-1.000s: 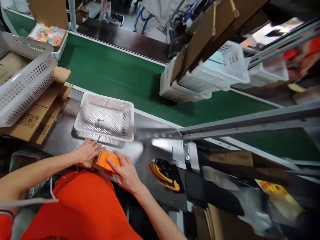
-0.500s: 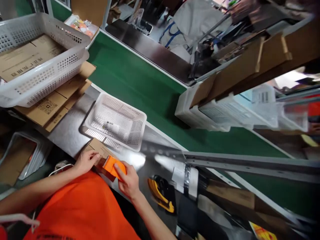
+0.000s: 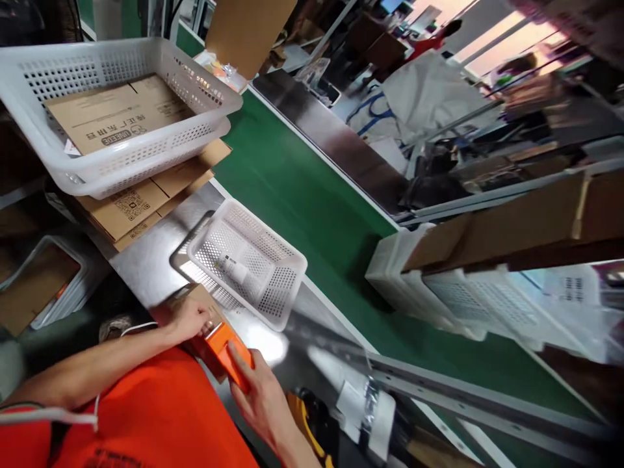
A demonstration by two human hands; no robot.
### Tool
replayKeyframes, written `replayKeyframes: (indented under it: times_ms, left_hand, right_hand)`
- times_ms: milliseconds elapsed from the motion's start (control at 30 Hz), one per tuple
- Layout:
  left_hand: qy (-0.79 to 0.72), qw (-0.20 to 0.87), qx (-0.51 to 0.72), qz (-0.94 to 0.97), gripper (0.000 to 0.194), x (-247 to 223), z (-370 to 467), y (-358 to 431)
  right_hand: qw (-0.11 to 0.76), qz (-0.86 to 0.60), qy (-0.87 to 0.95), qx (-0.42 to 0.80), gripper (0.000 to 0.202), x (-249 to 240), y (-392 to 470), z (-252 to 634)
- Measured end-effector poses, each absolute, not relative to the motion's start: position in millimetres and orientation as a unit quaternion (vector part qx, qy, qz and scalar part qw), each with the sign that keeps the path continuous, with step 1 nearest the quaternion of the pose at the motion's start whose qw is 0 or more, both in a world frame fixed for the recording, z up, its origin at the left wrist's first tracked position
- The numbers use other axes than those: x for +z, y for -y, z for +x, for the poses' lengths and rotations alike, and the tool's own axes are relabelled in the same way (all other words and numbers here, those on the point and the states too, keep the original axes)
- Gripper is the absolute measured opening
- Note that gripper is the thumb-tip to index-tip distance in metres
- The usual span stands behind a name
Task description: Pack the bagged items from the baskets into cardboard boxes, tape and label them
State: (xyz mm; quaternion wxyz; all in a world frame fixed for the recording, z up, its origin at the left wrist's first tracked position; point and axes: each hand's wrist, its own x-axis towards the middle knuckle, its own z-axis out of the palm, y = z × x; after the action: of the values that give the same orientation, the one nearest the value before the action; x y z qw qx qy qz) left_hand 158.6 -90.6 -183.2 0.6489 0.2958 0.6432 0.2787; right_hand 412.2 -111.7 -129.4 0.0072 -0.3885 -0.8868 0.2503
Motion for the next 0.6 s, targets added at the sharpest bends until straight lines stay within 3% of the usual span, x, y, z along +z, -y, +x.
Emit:
replayKeyframes:
  times_ms: [67,300,600]
  left_hand:
    - [-0.645,0.659,0.290,0.256,0.025,-181.3,136.5,80.5]
    - [-0.726,0.549,0.331,0.250,0.023,-194.0,58.4,46.3]
    - [-0.758,0.512,0.302,0.268,0.029,-238.2,58.4,51.3]
  right_hand:
    - [-0.019,-0.394,0.880,0.263,0.078,-126.5,109.1,408.9]
    - [-0.077,-0.386,0.897,0.199,0.066,-125.0,81.2,357.2]
    - [-0.205,-0.407,0.876,0.155,0.071,-107.8,66.4,313.7]
